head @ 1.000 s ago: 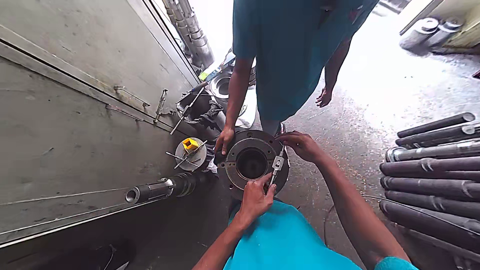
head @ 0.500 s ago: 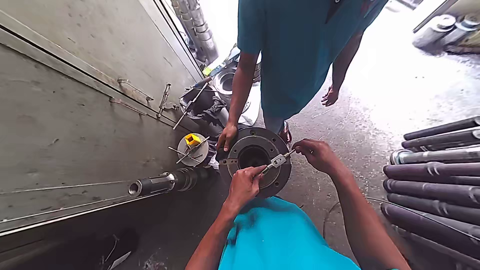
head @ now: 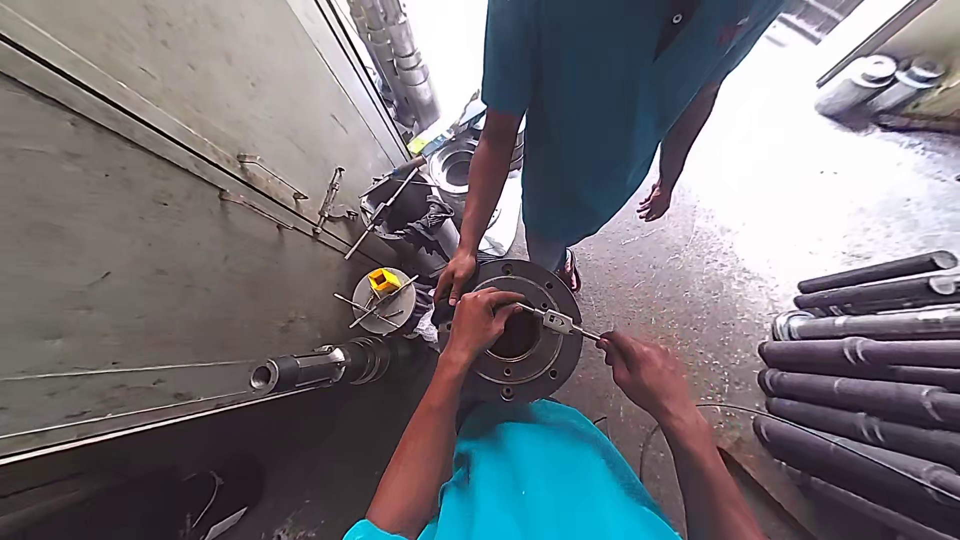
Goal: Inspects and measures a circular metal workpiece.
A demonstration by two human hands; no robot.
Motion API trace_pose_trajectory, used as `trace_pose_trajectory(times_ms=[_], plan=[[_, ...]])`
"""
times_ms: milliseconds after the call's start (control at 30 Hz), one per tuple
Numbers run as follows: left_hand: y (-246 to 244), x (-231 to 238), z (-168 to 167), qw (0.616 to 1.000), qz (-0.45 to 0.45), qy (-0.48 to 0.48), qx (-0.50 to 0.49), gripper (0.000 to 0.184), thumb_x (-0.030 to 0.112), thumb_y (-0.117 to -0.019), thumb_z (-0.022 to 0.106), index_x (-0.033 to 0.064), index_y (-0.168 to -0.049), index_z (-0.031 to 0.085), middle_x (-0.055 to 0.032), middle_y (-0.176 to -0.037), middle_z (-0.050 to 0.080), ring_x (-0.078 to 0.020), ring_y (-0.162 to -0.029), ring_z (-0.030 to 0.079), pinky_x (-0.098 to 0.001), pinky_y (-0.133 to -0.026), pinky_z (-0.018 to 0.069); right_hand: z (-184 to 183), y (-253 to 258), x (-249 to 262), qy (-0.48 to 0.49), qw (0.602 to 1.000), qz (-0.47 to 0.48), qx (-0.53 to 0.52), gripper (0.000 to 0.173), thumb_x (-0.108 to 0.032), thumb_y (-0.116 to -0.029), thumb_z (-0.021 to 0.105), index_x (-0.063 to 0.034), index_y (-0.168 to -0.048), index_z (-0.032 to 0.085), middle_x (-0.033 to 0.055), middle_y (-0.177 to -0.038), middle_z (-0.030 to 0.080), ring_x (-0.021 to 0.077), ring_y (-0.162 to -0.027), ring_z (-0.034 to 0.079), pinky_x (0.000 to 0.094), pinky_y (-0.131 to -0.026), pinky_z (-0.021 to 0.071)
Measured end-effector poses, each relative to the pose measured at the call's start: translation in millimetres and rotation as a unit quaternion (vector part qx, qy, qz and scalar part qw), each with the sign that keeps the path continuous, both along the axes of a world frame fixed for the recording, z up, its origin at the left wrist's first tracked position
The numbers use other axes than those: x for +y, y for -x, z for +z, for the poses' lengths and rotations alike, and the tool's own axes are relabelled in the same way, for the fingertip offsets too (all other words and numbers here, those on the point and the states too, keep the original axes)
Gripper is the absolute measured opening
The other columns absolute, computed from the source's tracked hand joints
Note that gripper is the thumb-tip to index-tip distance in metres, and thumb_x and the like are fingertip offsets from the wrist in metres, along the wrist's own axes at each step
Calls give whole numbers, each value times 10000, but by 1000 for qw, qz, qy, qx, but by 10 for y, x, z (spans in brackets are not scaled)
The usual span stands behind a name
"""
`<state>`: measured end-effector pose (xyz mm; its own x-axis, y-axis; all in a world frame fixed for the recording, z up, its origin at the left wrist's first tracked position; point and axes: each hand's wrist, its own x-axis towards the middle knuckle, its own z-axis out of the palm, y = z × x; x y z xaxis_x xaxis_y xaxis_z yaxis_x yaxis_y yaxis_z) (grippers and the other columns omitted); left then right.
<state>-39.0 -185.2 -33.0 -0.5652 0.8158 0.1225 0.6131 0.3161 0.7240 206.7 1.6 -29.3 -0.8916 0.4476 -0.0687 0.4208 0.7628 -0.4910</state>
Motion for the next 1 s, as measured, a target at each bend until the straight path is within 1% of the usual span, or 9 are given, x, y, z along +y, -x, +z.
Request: trace_pose_trajectory(times_ms=[200, 300, 433, 533, 600, 667, 800, 933, 1000], plan=[[-186, -110, -46, 999, 30, -22, -6, 181, 215, -969, 694, 138, -1100, 794, -39, -988, 773, -157, -881, 735, -419, -825, 611, 41, 62, 329, 58, 996, 69, -16, 312, -270, -1060, 483, -93, -1103, 737, 94, -860, 744, 314, -783, 725, 613, -717, 554], [-620, -368, -67, 997, 56, -46, -27, 218, 219, -975, 667, 92, -1096, 796, -43, -970, 784, -118, -870, 749, -334, -822, 624, 18, 349, 549, 33, 996, 62, 51, 196, -183, -1028, 583, -125, -1085, 761, 93, -950, 754, 304, -825, 732, 607, -736, 566], [-1134, -461, -75, 956, 130, -115, -235, 244, 79, -1006, 617, 3, -1207, 732, -48, -948, 784, -90, -670, 717, -259, -627, 630, 7, 595, 652, 51, 991, 81, 96, 157, -168, -1007, 638, -145, -1075, 777, 71, -929, 770, 260, -798, 736, 569, -757, 575], [-896, -247, -18, 922, 178, -150, -310, 226, 29, -1029, 550, -53, -1170, 706, -120, -1031, 764, -155, -780, 756, -333, -744, 659, 181, 413, 646, 100, 992, 71, 5, 197, -196, -1016, 602, -121, -985, 782, 46, -815, 750, 238, -745, 714, 579, -730, 548], [-593, 8, 9, 907, 181, -151, -350, 229, 38, -1050, 514, -42, -1167, 694, -123, -1079, 758, -182, -965, 745, -369, -913, 611, 230, 243, 575, 209, 974, 70, -58, 280, -229, -1046, 534, -95, -974, 768, 10, -788, 746, 155, -715, 706, 471, -744, 576], [-272, 293, 55, 908, 135, -115, -380, 281, 73, -1080, 461, -1, -1237, 681, -117, -1090, 764, -204, -1010, 737, -415, -949, 587, 155, 126, 373, 365, 927, 53, -66, 319, -207, -1070, 478, -47, -991, 744, -2, -755, 742, 93, -644, 698, 321, -675, 609], [-33, 853, 283, 905, -21, 11, -425, 352, 122, -1117, 376, 1, -1362, 597, -170, -1109, 737, -236, -897, 748, -438, -852, 617, 60, 88, -241, 590, 807, -11, -14, 322, -171, -1082, 429, 4, -1026, 693, 39, -789, 742, 113, -643, 700, 295, -621, 605], [-279, 1381, 574, 922, -186, 192, -279, 337, 64, -1072, 438, 44, -1347, 631, -140, -1037, 756, -234, -718, 710, -435, -700, 598, 26, 510, -919, 658, 739, -122, 72, 334, -185, -1107, 412, 21, -1107, 676, 69, -844, 759, 124, -624, 692, 290, -584, 595], [-437, 1539, 507, 907, -286, 226, -209, 329, 29, -1022, 522, 44, -1322, 657, -139, -1013, 760, -237, -687, 709, -440, -685, 600, 71, 754, -1148, 636, 735, -208, 115, 233, -123, -1085, 447, -4, -1003, 630, 34, -760, 713, 109, -603, 672, 286, -591, 589]])
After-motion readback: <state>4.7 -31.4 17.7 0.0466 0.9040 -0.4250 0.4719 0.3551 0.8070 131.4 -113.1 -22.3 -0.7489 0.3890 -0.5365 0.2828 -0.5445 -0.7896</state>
